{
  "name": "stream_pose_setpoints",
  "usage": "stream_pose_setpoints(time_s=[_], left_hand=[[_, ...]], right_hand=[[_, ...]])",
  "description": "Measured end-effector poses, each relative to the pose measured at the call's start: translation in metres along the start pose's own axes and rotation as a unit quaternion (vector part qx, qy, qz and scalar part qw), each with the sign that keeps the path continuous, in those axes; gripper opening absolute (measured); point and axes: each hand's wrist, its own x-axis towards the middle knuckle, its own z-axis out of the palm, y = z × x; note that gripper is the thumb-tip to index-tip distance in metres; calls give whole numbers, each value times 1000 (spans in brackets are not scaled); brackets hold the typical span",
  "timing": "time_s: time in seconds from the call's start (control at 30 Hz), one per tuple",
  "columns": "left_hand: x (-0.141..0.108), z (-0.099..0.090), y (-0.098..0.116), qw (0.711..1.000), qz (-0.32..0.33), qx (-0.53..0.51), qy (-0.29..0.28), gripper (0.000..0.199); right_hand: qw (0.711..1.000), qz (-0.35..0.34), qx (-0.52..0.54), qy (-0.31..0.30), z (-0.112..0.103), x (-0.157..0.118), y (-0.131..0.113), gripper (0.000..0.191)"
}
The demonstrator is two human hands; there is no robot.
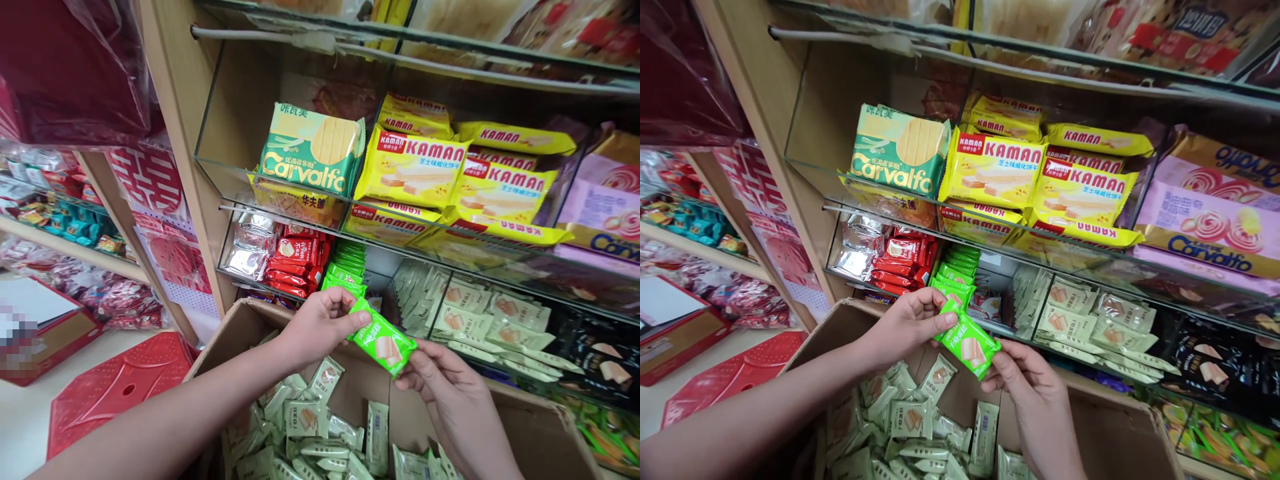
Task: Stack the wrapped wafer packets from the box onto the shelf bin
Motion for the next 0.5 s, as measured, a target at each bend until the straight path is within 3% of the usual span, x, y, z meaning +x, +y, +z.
stream_pose_setpoints(time_s=[0.13, 0.27, 0.4, 0.5], left_hand=[[-1, 0, 2, 999, 18, -27, -13, 36], [-1, 1, 2, 998, 32, -43, -30, 35], [-4, 4, -1, 998, 61, -10, 14, 29], [-12, 9, -6, 987, 124, 86, 63, 26]], right_hand=[[997, -41, -64, 20, -4, 1, -5, 21], [1000, -5, -23, 1, 0, -1, -17, 24], [1000, 3, -9, 3, 5, -9, -27, 34], [999, -33, -22, 35, 2, -16, -26, 25]])
